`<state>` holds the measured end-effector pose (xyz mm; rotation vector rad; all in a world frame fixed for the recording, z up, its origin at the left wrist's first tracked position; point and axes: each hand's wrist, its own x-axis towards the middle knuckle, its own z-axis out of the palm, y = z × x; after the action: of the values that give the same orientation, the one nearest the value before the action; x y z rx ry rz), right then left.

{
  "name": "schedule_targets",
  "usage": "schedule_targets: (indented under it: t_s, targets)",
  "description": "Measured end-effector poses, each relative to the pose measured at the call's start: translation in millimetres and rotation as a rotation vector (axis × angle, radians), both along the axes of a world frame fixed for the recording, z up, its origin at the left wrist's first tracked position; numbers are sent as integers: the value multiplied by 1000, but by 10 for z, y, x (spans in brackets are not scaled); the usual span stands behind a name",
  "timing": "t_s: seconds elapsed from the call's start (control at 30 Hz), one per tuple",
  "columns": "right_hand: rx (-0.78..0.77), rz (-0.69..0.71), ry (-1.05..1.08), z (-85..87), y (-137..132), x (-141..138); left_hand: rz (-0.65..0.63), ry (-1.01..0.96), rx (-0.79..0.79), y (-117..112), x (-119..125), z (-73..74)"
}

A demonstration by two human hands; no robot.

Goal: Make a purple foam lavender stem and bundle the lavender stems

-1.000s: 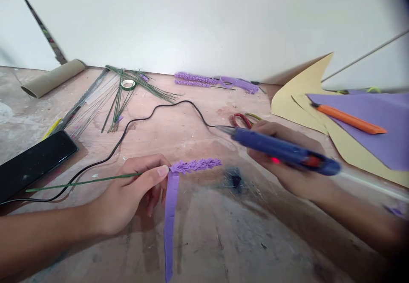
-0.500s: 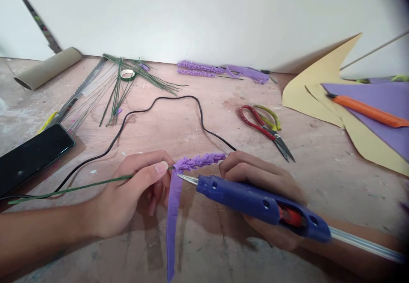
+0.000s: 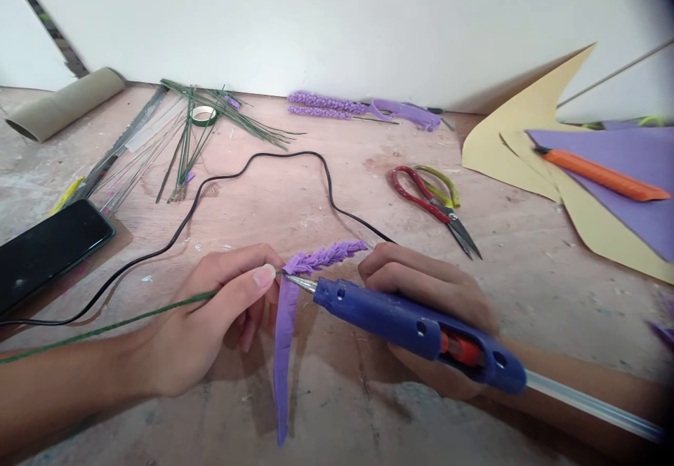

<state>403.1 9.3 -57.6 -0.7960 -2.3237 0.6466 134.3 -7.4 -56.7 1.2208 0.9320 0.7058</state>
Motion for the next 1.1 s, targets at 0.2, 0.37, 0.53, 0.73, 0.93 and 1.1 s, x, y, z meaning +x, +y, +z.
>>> schedule_targets:
  t_s: [0.2,0.37,0.53,0.73,0.93,1.1]
  targets:
    - [59,11,114,-104,23,-21,-6,8,23,-3,0,-2]
    - [28,9,123,-104,28,-34,-6,34,30,-7,-4,8]
    - [27,18,134,-120,25,-24,-14,41,34,-12,-11,2]
    - [26,21,110,-82,11,-21,2,46,31,-7,-7,-15]
    - [-47,29,29,58,-8,-29,5,39,27,-3,1,-5]
    - [-29,44,31,46,-6,-20,13,37,28,0,6,-10]
